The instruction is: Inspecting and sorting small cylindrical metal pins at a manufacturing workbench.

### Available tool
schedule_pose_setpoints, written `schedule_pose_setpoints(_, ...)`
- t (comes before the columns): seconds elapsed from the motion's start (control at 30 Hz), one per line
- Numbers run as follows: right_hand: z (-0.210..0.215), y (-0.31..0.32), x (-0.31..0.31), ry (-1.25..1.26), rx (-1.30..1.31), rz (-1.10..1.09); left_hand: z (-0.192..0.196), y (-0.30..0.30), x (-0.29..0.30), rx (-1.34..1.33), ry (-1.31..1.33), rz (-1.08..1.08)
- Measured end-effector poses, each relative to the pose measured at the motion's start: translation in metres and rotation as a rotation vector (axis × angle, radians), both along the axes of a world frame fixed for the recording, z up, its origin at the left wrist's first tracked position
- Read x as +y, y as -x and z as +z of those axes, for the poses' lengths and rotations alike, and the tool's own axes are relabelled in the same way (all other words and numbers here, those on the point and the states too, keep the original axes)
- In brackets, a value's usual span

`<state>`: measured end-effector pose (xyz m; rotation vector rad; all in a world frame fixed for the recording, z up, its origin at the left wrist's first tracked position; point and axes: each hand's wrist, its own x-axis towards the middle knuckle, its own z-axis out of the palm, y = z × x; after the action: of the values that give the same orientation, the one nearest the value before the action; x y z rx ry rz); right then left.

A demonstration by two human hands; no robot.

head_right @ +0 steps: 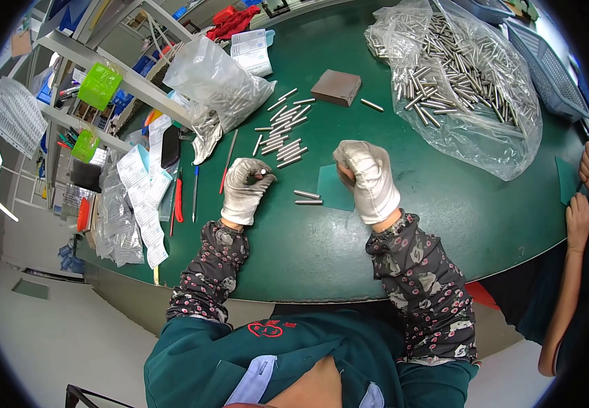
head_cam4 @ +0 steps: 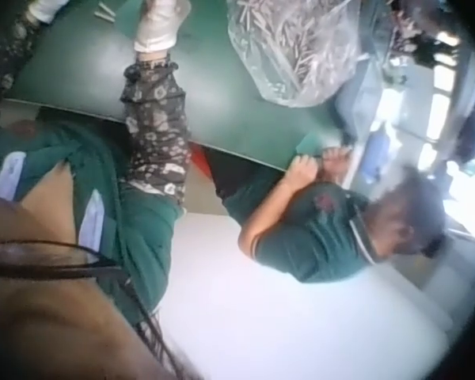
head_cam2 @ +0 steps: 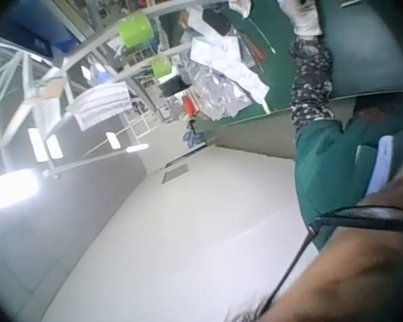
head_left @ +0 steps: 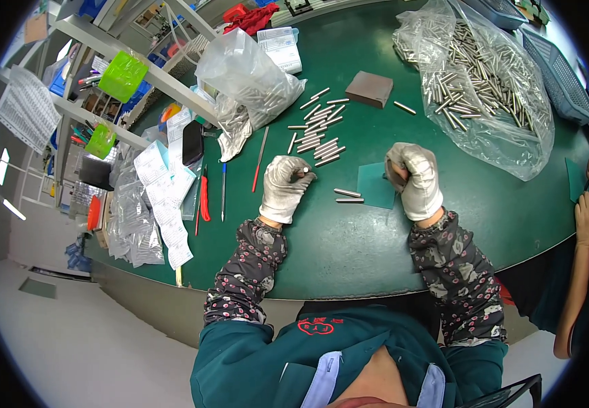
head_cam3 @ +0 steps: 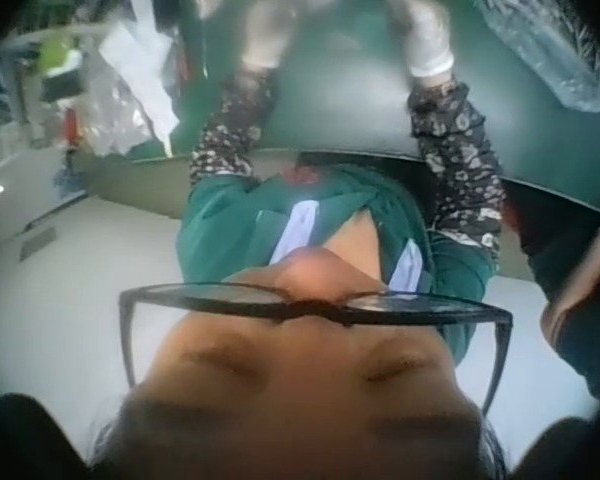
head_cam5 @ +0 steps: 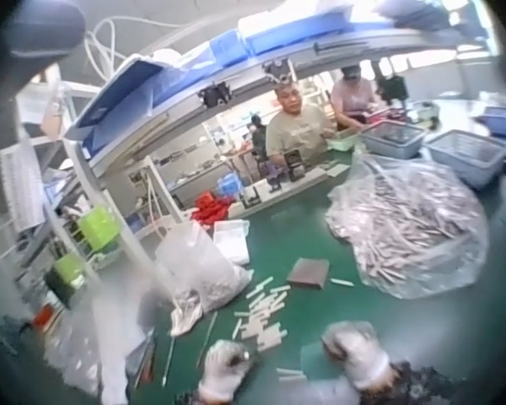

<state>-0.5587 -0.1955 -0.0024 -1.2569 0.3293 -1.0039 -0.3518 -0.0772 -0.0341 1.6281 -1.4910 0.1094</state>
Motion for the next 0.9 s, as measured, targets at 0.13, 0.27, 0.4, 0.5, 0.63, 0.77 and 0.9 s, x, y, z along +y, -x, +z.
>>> schedule_pose_setpoints(0.13, -0.012, 0.006, -0.002, -0.167, -0.021, 0.05, 0.006, 0.007, -0.006, -0.011, 0.005, -0.036)
schedule_pose_setpoints(0.27, -0.009, 0.005, -0.005, -0.128, -0.042, 0.131, 0.026, 0.031, -0.017, 0.083, -0.053, -0.14)
schedule_pose_setpoints(0.4, -0.006, 0.006, -0.006, -0.081, -0.048, 0.128, 0.031, 0.057, -0.033, 0.07, -0.275, -0.255)
schedule_pose_setpoints(0.5, -0.003, 0.005, -0.005, -0.072, -0.052, 0.092, 0.015, 0.061, -0.041, 0.099, -0.35, -0.283)
schedule_pose_setpoints(0.63, -0.004, 0.005, -0.008, -0.088, -0.084, 0.036, 0.014, 0.065, -0.044, 0.222, -0.397, -0.249)
schedule_pose_setpoints(0.77, 0.0, 0.008, -0.012, -0.206, -0.186, 0.05, 0.012, 0.063, -0.044, 0.043, -0.383, -0.288)
schedule_pose_setpoints(0.9, 0.001, 0.007, -0.01, -0.273, -0.225, 0.055, 0.013, 0.062, -0.046, -0.092, -0.366, -0.279)
